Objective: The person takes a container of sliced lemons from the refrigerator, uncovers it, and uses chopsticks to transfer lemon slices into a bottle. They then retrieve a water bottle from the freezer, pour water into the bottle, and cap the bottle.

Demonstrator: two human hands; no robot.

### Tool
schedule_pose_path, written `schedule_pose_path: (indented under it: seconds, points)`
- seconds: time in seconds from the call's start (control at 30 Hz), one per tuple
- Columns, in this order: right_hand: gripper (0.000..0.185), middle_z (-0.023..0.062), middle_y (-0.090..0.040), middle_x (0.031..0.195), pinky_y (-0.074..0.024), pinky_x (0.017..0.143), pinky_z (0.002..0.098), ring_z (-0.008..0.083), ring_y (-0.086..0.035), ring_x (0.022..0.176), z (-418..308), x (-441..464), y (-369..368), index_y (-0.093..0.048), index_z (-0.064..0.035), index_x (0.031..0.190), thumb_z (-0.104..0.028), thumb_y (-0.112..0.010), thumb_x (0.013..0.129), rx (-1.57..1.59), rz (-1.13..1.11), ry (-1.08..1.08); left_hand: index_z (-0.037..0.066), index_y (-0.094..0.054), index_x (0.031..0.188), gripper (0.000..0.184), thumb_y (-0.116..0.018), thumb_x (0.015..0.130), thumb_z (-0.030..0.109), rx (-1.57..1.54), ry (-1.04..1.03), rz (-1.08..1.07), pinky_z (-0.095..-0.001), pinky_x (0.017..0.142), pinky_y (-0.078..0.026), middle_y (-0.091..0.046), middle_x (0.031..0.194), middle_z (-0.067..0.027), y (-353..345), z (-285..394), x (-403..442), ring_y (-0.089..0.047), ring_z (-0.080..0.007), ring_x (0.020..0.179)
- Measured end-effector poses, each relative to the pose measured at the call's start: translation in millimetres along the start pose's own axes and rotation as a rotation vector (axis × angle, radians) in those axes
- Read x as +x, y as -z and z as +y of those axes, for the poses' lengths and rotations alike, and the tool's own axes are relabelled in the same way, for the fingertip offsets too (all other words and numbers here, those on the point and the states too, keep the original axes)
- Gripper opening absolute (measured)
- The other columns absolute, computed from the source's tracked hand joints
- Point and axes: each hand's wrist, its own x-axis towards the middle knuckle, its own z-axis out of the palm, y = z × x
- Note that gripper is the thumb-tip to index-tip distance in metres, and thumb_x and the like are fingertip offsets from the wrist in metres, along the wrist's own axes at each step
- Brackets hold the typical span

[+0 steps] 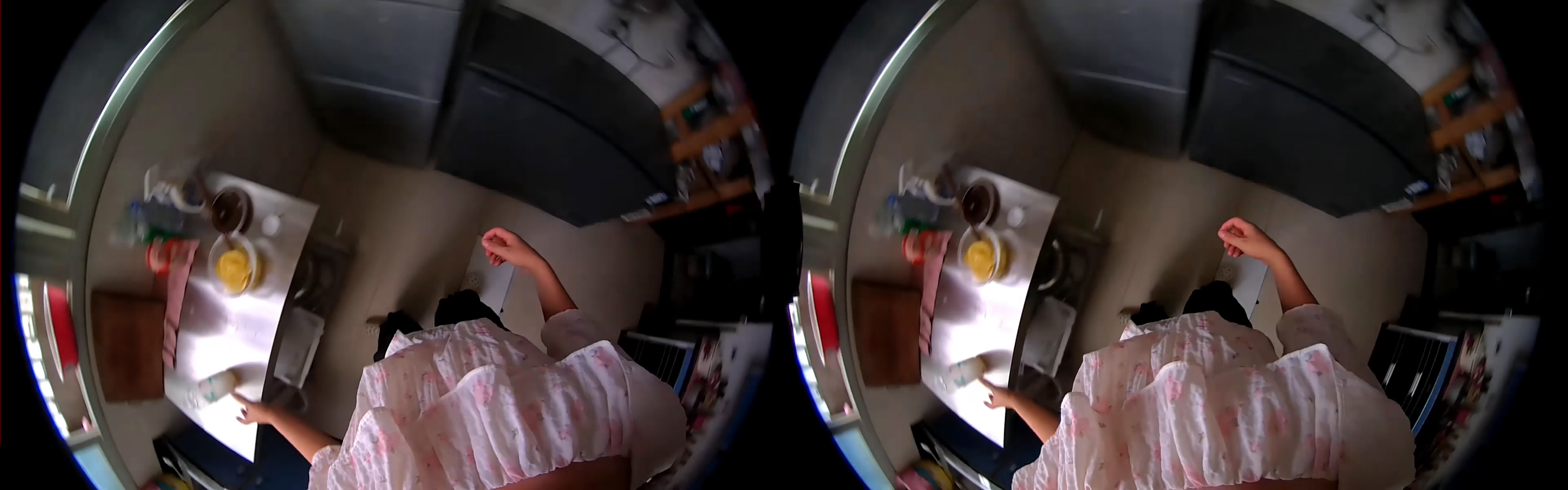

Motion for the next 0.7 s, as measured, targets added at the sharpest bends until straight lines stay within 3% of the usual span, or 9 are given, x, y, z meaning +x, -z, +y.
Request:
schedule_pose_path:
  seconds: [0.03,0.07,0.13,0.17,0.27,0.37,0.47,0.53,0.7]
  points:
    - [0.025,0.0019,-0.056,0.076,-0.0468,0.057,0.0237,0.0099,-0.056,0.066,15,-8,25,-0.052,-0.0082,0.103,-0.029,-0.056,0.09,0.025,0.048,-0.024,-0.002,-0.043,0.125,0.092,-0.078,0.06,0.053,-0.014,0.07,0.156,-0.043,0.077,-0.052,-0.06,0.1,-0.0202,-20,-36,21,-0.059,-0.0358,0.088]
    - [0.026,0.0023,-0.056,0.076,-0.047,0.058,0.0237,0.0099,-0.056,0.065,32,-17,49,-0.052,-0.0074,0.102,-0.03,-0.055,0.09,0.063,0.101,-0.012,-0.005,-0.056,0.109,0.073,-0.077,0.063,0.048,-0.103,0.068,0.181,-0.0423,0.069,-0.053,-0.063,0.089,-0.0187,-17,-26,-16,-0.061,-0.0329,0.078]
    - [0.025,0.0026,-0.056,0.076,-0.0469,0.058,0.0232,0.0097,-0.056,0.064,62,-37,102,-0.052,-0.0073,0.1,-0.03,-0.056,0.09,0.177,0.22,-0.011,-0.005,-0.065,0.085,0.037,-0.071,0.07,0.029,-0.305,0.139,0.044,-0.0407,0.063,-0.05,-0.064,0.087,-0.0194,-39,-28,-73,-0.061,-0.026,0.073]
    - [0.025,0.0026,-0.056,0.076,-0.0469,0.058,0.0232,0.0097,-0.056,0.064,77,-42,135,-0.052,-0.0073,0.1,-0.03,-0.056,0.09,0.194,0.272,0.002,-0.005,-0.065,0.083,0.035,-0.069,0.071,0.028,-0.283,0.138,-0.036,-0.0385,0.065,-0.05,-0.065,0.086,-0.0172,-52,-25,-113,-0.06,-0.0251,0.074]
    - [0.025,0.0031,-0.056,0.076,-0.0475,0.059,0.0248,0.0113,-0.056,0.064,124,-52,210,-0.051,-0.0079,0.1,-0.03,-0.056,0.09,0.42,0.458,0.024,0.0,-0.066,0.088,0.029,-0.063,0.076,0.026,-0.069,-0.158,-0.478,-0.0357,0.07,-0.048,-0.065,0.086,-0.0128,-126,-41,-214,-0.059,-0.0221,0.074]
    - [0.028,0.0065,-0.057,0.082,-0.0514,0.064,0.0297,0.0156,-0.059,0.071,133,-42,281,-0.046,-0.0078,0.109,-0.023,-0.056,0.088,0.786,0.725,0.159,0.003,-0.064,0.099,0.025,-0.06,0.08,0.019,-0.216,-0.073,-0.93,-0.0311,0.073,-0.046,-0.062,0.09,-0.0098,-160,14,-391,-0.055,-0.0192,0.079]
    - [0.033,0.009,-0.057,0.092,-0.0522,0.073,0.0321,0.0186,-0.059,0.081,110,-21,349,-0.044,-0.0074,0.114,-0.023,-0.056,0.087,0.925,0.848,0.22,0.0,-0.053,0.11,0.03,-0.056,0.084,0.014,-0.321,-0.227,-1.407,-0.0273,0.075,-0.044,-0.057,0.096,-0.0062,-200,42,-517,-0.053,-0.0157,0.085]
    - [0.038,0.0124,-0.055,0.1,-0.0515,0.081,0.0359,0.0226,-0.058,0.089,99,-2,397,-0.041,-0.0067,0.119,-0.022,-0.056,0.087,1.026,0.867,0.318,0.0,-0.05,0.113,0.031,-0.055,0.085,0.012,-0.378,-0.362,-1.475,-0.0268,0.076,-0.044,-0.055,0.1,-0.0065,-193,71,-605,-0.052,-0.0146,0.088]
    - [0.044,0.0162,-0.054,0.103,-0.0516,0.083,0.0381,0.0253,-0.057,0.093,82,38,505,-0.039,-0.0022,0.119,-0.022,-0.057,0.085,1.29,1.008,0.32,0.002,-0.049,0.114,0.029,-0.055,0.086,0.007,-0.393,-0.645,-1.793,-0.0252,0.076,-0.044,-0.053,0.106,-0.0056,-170,113,-777,-0.051,-0.0132,0.091]
